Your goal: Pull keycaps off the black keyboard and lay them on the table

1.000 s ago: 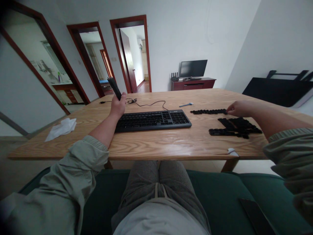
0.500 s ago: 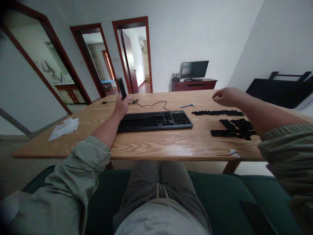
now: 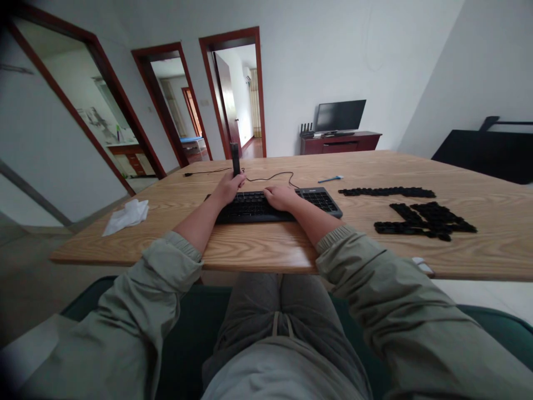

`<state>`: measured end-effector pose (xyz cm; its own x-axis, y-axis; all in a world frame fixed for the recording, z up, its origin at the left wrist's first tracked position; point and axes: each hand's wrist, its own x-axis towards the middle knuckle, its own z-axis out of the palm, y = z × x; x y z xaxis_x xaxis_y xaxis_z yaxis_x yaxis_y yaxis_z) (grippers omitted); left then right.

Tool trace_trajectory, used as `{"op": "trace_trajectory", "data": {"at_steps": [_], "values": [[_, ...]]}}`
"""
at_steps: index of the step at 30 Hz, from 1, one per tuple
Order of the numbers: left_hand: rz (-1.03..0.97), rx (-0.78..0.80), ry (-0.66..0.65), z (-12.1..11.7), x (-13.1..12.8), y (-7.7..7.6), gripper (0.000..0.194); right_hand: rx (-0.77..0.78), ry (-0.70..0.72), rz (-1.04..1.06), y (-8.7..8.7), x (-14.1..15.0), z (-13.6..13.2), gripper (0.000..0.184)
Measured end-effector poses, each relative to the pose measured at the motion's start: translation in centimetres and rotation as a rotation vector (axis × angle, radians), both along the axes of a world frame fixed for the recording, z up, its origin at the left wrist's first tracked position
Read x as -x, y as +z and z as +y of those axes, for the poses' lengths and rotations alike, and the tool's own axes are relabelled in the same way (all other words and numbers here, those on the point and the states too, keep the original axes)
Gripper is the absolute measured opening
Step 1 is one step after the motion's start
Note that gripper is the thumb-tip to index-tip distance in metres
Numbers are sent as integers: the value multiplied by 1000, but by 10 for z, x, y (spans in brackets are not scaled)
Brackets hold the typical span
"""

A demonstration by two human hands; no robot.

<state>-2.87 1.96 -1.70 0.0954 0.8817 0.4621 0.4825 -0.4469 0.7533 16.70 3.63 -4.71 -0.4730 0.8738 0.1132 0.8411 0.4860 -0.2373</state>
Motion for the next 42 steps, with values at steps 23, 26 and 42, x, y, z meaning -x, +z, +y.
{"op": "trace_trajectory", "data": {"at_steps": [23,26,42], "values": [[446,-47,-68,-10,-19,-13,55,-34,93,125,-1,-10,-14,41],[420,-40,-95,-10,-19,-12,57,-28,157,452,-1,-13,-15,41],[450,-215,-53,-21,-11,5,41,-40,-14,948,16,-24,-32,43]]}}
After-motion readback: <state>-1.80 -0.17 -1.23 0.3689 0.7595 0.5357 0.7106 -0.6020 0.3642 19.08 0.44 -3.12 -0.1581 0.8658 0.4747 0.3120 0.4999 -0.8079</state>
